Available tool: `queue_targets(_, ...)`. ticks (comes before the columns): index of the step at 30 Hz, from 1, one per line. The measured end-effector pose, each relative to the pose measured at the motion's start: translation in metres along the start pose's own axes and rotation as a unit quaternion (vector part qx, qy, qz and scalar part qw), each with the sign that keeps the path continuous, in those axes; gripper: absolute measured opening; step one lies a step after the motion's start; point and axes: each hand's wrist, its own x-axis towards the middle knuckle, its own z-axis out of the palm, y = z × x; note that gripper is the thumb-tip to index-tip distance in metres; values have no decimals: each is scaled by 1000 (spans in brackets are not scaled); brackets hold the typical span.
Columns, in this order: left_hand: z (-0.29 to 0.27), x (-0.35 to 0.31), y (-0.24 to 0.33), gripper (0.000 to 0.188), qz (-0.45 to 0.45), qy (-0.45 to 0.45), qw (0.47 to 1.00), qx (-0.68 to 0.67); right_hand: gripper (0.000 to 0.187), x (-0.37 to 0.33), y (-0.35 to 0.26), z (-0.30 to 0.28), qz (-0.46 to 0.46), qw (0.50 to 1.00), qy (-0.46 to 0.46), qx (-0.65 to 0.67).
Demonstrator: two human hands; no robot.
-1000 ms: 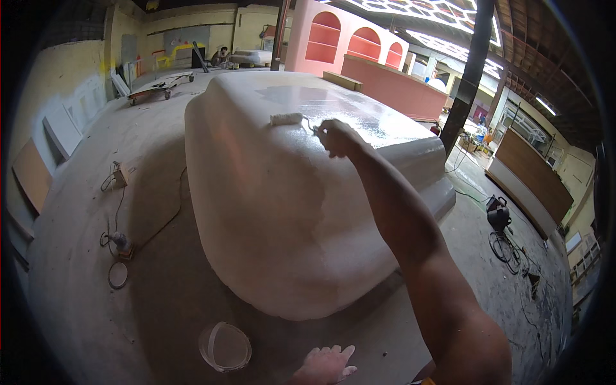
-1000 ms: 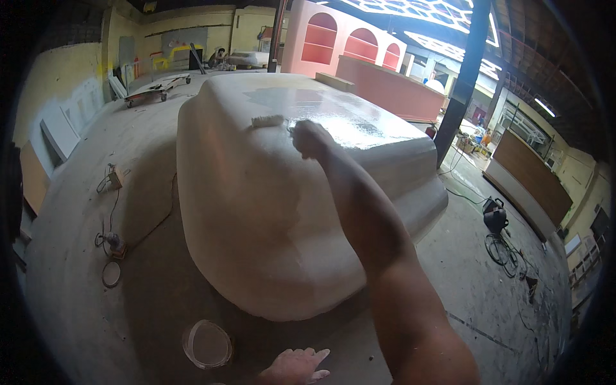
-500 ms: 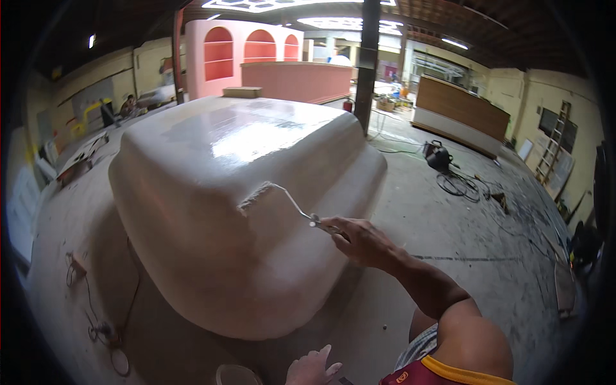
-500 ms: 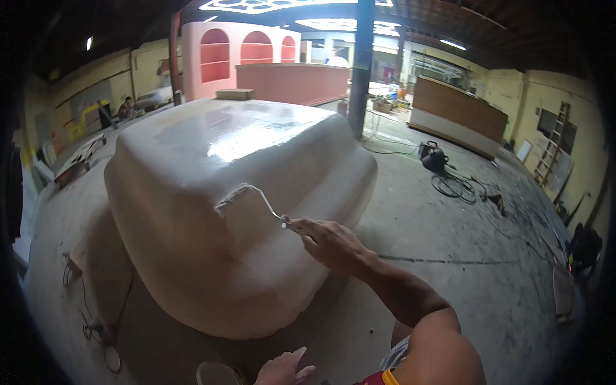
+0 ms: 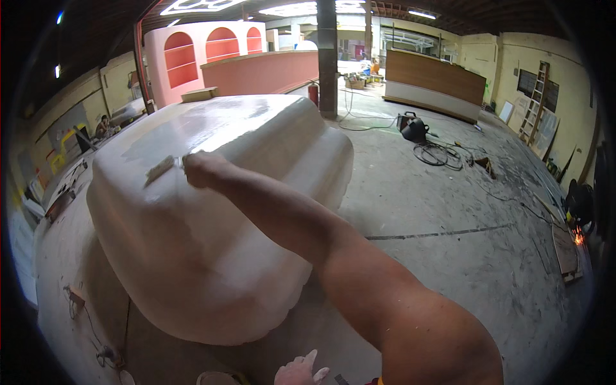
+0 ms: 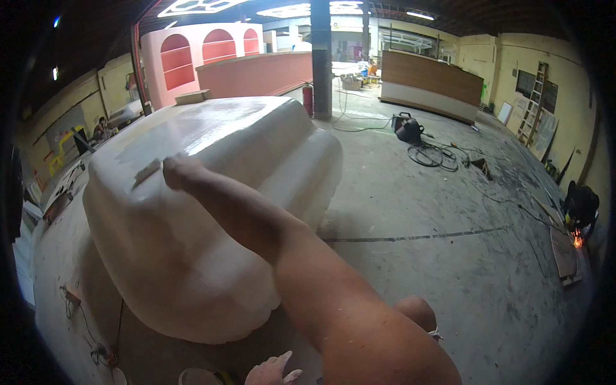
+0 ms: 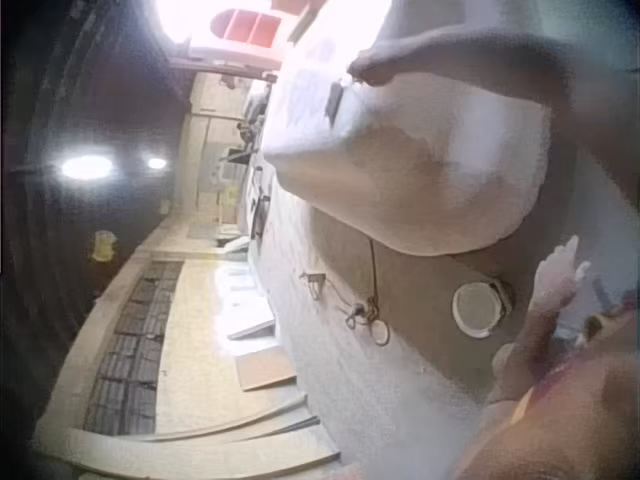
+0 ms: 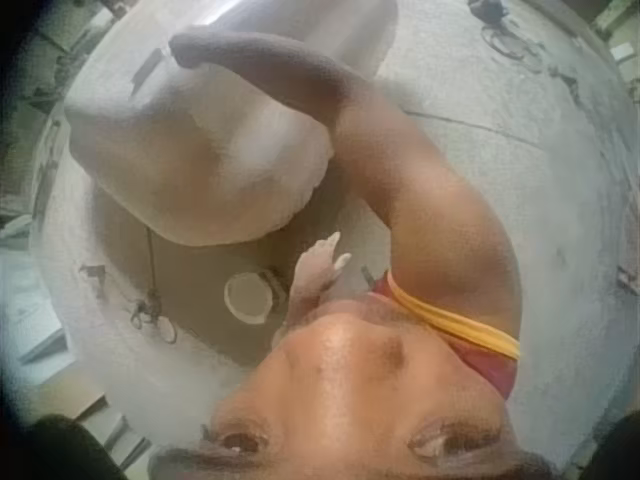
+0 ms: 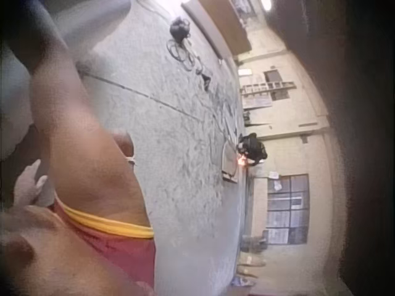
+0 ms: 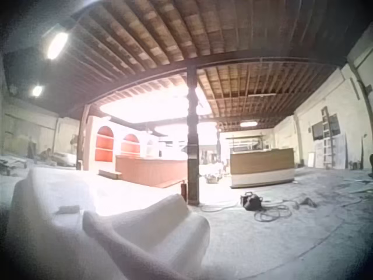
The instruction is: Using a paint roller to apply a white coating or paint to the surface of a large industrial mold.
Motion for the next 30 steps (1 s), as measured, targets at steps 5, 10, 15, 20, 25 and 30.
queue_targets(5,3,30,19,62,-74,-113,990,36,29,-164,71,32,-57,984,119,116)
queue_targets(10,48,72,-20,58,-135,-84,962,-224,40,-288,118,10,-13,989,89,114)
queue_targets(15,79,75,-70,54,-32,-94,968,-232,46,-321,120,15,13,970,69,233)
queue_targets(20,132,59,-75,36,-104,-51,939,-324,45,-367,87,-28,223,879,-101,409)
queue_targets(25,131,23,-49,32,-128,6,927,-353,46,-427,46,-68,300,859,-194,366)
queue_targets(30,144,-32,65,28,-212,102,899,-369,43,-399,-10,-109,305,830,-286,369)
